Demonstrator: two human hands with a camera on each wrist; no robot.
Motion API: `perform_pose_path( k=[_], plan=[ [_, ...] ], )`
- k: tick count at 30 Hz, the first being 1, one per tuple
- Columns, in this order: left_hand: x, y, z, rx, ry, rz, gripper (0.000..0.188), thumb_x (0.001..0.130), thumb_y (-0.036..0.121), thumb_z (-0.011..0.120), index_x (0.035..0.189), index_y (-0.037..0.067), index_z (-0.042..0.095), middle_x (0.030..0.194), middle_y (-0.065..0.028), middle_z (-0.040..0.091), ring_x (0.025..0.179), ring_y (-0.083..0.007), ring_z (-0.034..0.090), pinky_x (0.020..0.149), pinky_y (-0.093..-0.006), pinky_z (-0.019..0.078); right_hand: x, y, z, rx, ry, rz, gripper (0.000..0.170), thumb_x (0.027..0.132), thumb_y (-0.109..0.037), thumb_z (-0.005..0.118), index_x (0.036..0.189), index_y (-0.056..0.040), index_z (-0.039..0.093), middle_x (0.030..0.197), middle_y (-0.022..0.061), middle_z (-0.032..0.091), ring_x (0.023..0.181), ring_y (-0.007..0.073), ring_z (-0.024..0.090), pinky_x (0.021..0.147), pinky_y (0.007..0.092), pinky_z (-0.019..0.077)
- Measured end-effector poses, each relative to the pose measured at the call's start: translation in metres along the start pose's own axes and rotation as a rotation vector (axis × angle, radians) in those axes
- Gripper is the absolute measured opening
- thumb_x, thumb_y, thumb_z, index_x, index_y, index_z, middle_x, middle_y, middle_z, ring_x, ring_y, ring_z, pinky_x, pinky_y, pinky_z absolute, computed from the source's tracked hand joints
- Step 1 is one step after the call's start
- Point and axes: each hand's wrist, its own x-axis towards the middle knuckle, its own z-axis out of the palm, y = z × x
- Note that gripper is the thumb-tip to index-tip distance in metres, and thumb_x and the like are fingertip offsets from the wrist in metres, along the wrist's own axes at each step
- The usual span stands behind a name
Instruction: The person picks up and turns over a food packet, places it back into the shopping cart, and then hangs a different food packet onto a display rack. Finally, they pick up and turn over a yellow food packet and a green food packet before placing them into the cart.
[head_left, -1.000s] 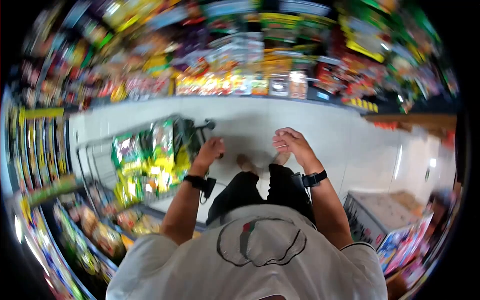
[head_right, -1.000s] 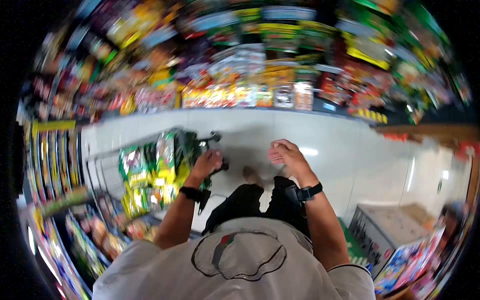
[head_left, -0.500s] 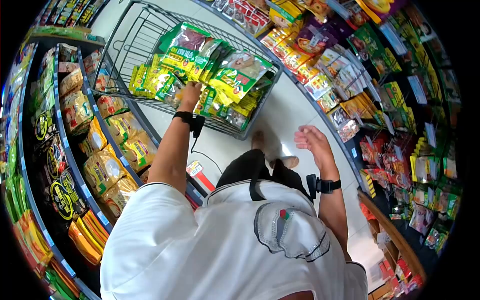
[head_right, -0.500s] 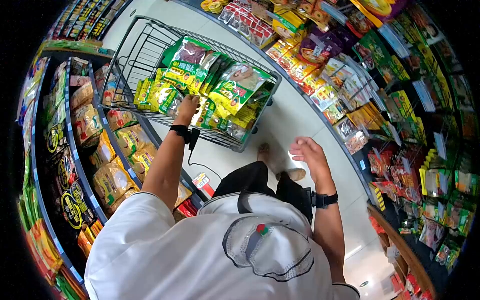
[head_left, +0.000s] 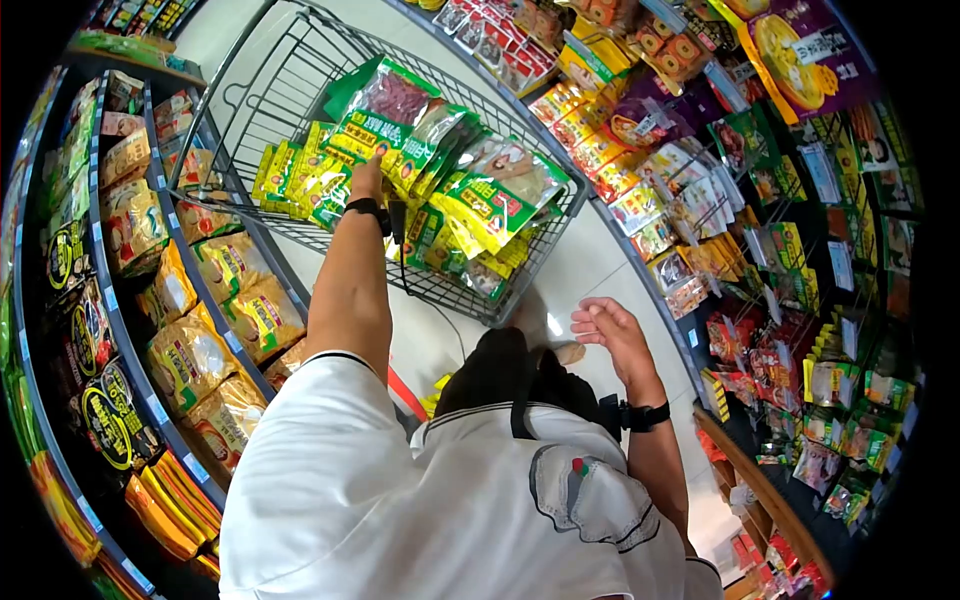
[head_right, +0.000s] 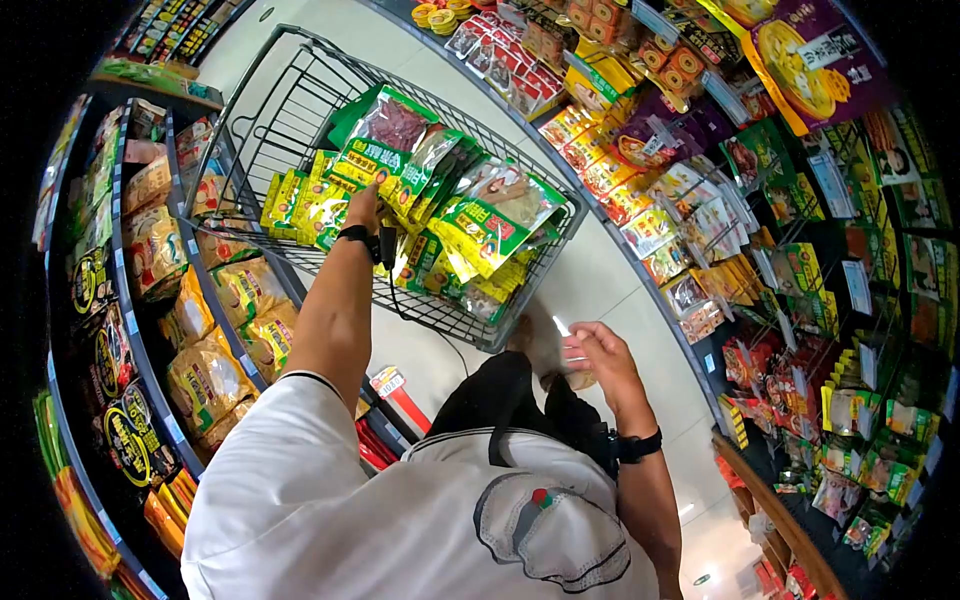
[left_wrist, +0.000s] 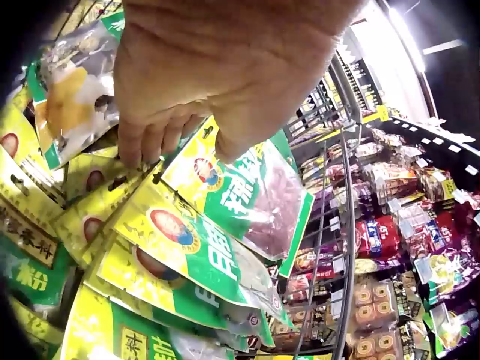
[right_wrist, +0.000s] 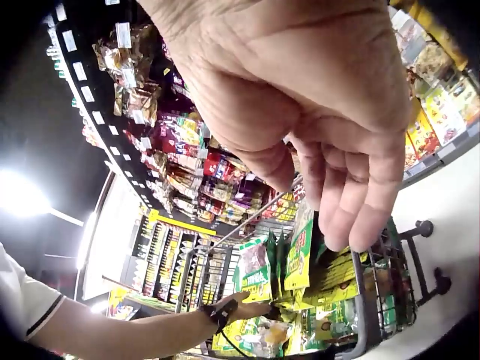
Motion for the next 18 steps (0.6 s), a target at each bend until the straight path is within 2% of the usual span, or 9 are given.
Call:
perform_pose_path(
  k=[4, 5, 8, 12, 13, 16, 17, 18],
  plan=[
    [-0.017, 0.015, 0.010, -0.107, -0.004, -0.119, 0.041, 0.087, 0.041, 0.071, 0.092, 0.003, 0.056, 0.076, -0.0059, 0.049, 0.066, -0.0207, 0.050, 0.060, -0.0406, 0.0411, 0.013, -0.012, 0.016, -0.052, -0.033, 0.040, 0.029, 0.101, -0.021, 0.050, 0.119, -0.0004, 0.057, 0.106, 0.0132, 0.067, 0.091, 0.0191, 0.066, 0.079, 0.0302, 0.0529],
    [-0.040, 0.033, 0.012, 0.039, 0.069, -0.083, 0.041, 0.085, 0.041, 0.074, 0.090, 0.005, 0.056, 0.072, -0.0040, 0.046, 0.062, -0.0190, 0.047, 0.057, -0.0390, 0.0383, 0.016, -0.016, 0.020, -0.064, -0.045, 0.045, 0.029, 0.101, -0.021, 0.050, 0.119, -0.0003, 0.057, 0.106, 0.0132, 0.067, 0.091, 0.0190, 0.066, 0.079, 0.0303, 0.0529],
    [-0.028, 0.025, 0.010, -0.203, 0.005, -0.099, 0.042, 0.083, 0.041, 0.076, 0.089, 0.004, 0.057, 0.075, -0.0049, 0.049, 0.063, -0.0187, 0.049, 0.056, -0.0377, 0.0382, 0.026, -0.029, 0.032, -0.097, -0.075, 0.045, 0.030, 0.101, -0.022, 0.050, 0.119, 0.0004, 0.057, 0.106, 0.0133, 0.066, 0.091, 0.0190, 0.066, 0.079, 0.0307, 0.0528],
    [-0.024, 0.022, 0.011, -0.259, 0.006, -0.094, 0.037, 0.082, 0.037, 0.078, 0.082, 0.005, 0.057, 0.072, -0.0036, 0.050, 0.057, -0.0173, 0.047, 0.053, -0.0347, 0.0364, 0.042, -0.037, 0.041, -0.127, -0.115, 0.038, 0.031, 0.101, -0.022, 0.050, 0.120, 0.0018, 0.056, 0.106, 0.0139, 0.066, 0.091, 0.0192, 0.066, 0.079, 0.0310, 0.0530],
    [-0.020, 0.020, 0.008, -0.223, -0.012, -0.075, 0.035, 0.083, 0.033, 0.077, 0.077, 0.007, 0.054, 0.066, -0.0005, 0.048, 0.055, -0.0149, 0.045, 0.052, -0.0325, 0.0336, 0.046, -0.038, 0.043, -0.131, -0.126, 0.039, 0.031, 0.101, -0.022, 0.049, 0.120, 0.0021, 0.056, 0.107, 0.0140, 0.066, 0.091, 0.0192, 0.066, 0.079, 0.0311, 0.0531],
    [-0.012, 0.013, 0.001, -0.109, 0.049, 0.265, 0.036, 0.083, 0.030, 0.077, 0.077, 0.001, 0.056, 0.069, -0.0035, 0.052, 0.062, -0.0162, 0.044, 0.056, -0.0372, 0.0371, 0.053, -0.040, 0.051, -0.142, -0.136, 0.037, 0.032, 0.101, -0.022, 0.050, 0.120, 0.0026, 0.055, 0.107, 0.0143, 0.066, 0.091, 0.0194, 0.066, 0.080, 0.0311, 0.0531],
    [-0.012, 0.007, 0.005, -0.131, 0.110, 0.388, 0.041, 0.083, 0.031, 0.076, 0.071, 0.004, 0.049, 0.066, 0.0001, 0.046, 0.061, -0.0134, 0.037, 0.055, -0.0345, 0.0328, 0.056, -0.041, 0.052, -0.166, -0.128, 0.009, 0.032, 0.101, -0.022, 0.051, 0.121, 0.0025, 0.055, 0.107, 0.0144, 0.066, 0.092, 0.0196, 0.066, 0.080, 0.0312, 0.0531],
    [-0.038, 0.021, 0.005, -0.042, 0.134, 0.479, 0.041, 0.085, 0.034, 0.075, 0.072, 0.004, 0.049, 0.065, -0.0011, 0.046, 0.062, -0.0147, 0.038, 0.056, -0.0356, 0.0348, 0.059, -0.043, 0.054, -0.190, -0.121, -0.021, 0.032, 0.100, -0.022, 0.052, 0.121, 0.0024, 0.055, 0.107, 0.0145, 0.066, 0.092, 0.0198, 0.066, 0.081, 0.0312, 0.0531]
  ],
)
